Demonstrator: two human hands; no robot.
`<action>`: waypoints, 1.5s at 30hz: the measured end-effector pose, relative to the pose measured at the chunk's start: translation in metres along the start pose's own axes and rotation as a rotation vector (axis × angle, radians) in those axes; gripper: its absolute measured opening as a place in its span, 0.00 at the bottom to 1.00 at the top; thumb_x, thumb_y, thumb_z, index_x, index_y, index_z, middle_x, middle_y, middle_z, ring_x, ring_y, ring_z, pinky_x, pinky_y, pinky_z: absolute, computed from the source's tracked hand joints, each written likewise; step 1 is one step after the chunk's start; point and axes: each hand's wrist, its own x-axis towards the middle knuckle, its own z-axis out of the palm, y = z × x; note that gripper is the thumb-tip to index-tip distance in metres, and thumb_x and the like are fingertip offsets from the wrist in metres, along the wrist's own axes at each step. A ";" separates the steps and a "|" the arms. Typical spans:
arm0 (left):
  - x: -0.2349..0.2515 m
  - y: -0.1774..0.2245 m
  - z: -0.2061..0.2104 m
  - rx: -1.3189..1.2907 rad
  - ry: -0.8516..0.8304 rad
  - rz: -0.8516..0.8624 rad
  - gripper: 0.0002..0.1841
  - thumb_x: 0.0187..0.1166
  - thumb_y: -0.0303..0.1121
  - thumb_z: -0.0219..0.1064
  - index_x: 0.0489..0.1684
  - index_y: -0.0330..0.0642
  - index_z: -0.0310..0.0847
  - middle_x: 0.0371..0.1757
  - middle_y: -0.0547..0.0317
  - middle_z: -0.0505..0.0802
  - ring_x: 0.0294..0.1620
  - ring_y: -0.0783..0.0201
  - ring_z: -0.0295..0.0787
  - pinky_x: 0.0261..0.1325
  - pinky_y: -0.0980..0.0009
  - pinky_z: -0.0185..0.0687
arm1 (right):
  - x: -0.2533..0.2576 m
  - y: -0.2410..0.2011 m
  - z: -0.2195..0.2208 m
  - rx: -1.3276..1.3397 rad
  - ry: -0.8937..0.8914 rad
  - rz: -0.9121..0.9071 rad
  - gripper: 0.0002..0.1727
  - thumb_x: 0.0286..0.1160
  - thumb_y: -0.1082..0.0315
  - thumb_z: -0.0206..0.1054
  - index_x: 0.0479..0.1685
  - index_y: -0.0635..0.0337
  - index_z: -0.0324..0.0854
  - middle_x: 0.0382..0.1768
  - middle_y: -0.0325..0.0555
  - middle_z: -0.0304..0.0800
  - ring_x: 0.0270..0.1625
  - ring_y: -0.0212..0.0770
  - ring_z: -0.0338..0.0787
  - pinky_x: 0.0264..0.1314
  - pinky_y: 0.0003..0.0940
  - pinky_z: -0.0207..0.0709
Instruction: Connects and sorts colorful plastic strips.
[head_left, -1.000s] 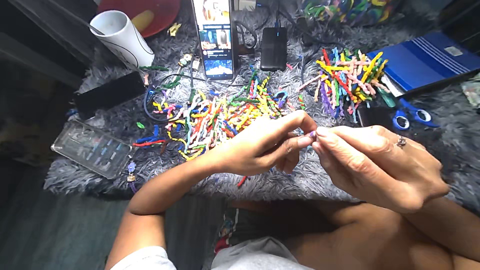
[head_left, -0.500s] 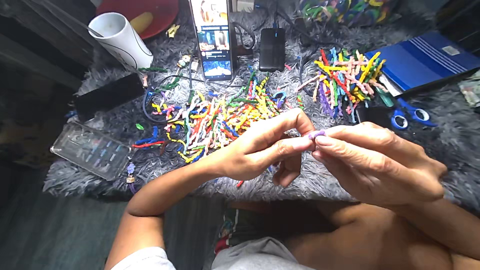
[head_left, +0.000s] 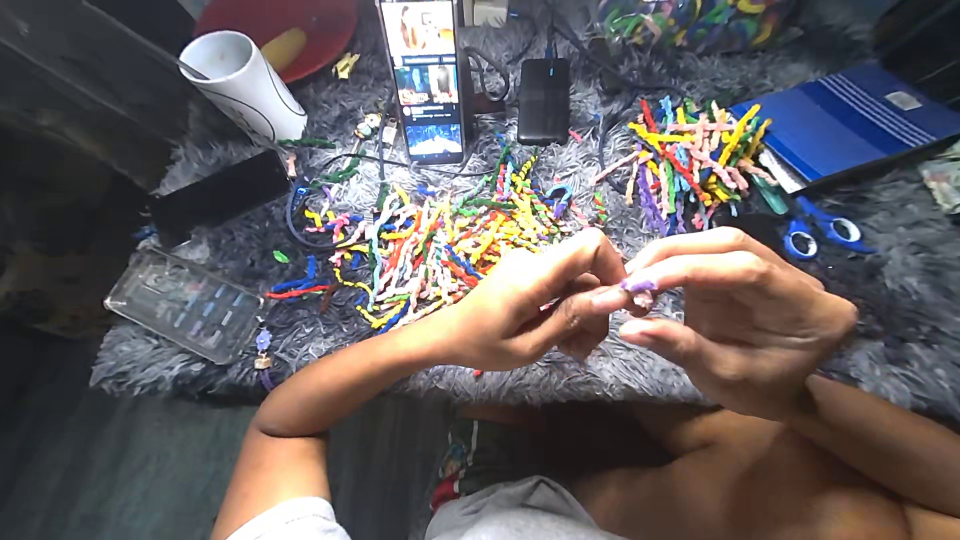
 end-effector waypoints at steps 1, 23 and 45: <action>0.000 0.000 0.000 0.069 -0.005 0.030 0.07 0.90 0.26 0.53 0.43 0.31 0.69 0.26 0.61 0.79 0.27 0.83 0.76 0.37 0.88 0.76 | 0.000 -0.001 0.000 -0.005 -0.001 -0.001 0.10 0.74 0.65 0.77 0.48 0.56 0.86 0.52 0.32 0.90 0.50 0.24 0.89 0.50 0.17 0.87; 0.006 0.010 -0.031 0.493 -0.256 0.007 0.06 0.75 0.27 0.68 0.29 0.37 0.88 0.12 0.68 0.77 0.14 0.80 0.66 0.19 0.81 0.57 | 0.015 -0.011 -0.020 -0.147 -0.355 0.156 0.07 0.79 0.67 0.67 0.38 0.59 0.88 0.39 0.33 0.87 0.42 0.19 0.86 0.45 0.13 0.82; 0.002 0.000 -0.008 -0.500 0.028 -0.358 0.12 0.91 0.27 0.51 0.38 0.39 0.81 0.20 0.69 0.83 0.14 0.83 0.71 0.16 0.88 0.65 | 0.002 -0.020 -0.015 -0.894 -0.268 -0.659 0.10 0.83 0.78 0.59 0.35 0.71 0.85 0.27 0.50 0.86 0.26 0.40 0.76 0.35 0.32 0.71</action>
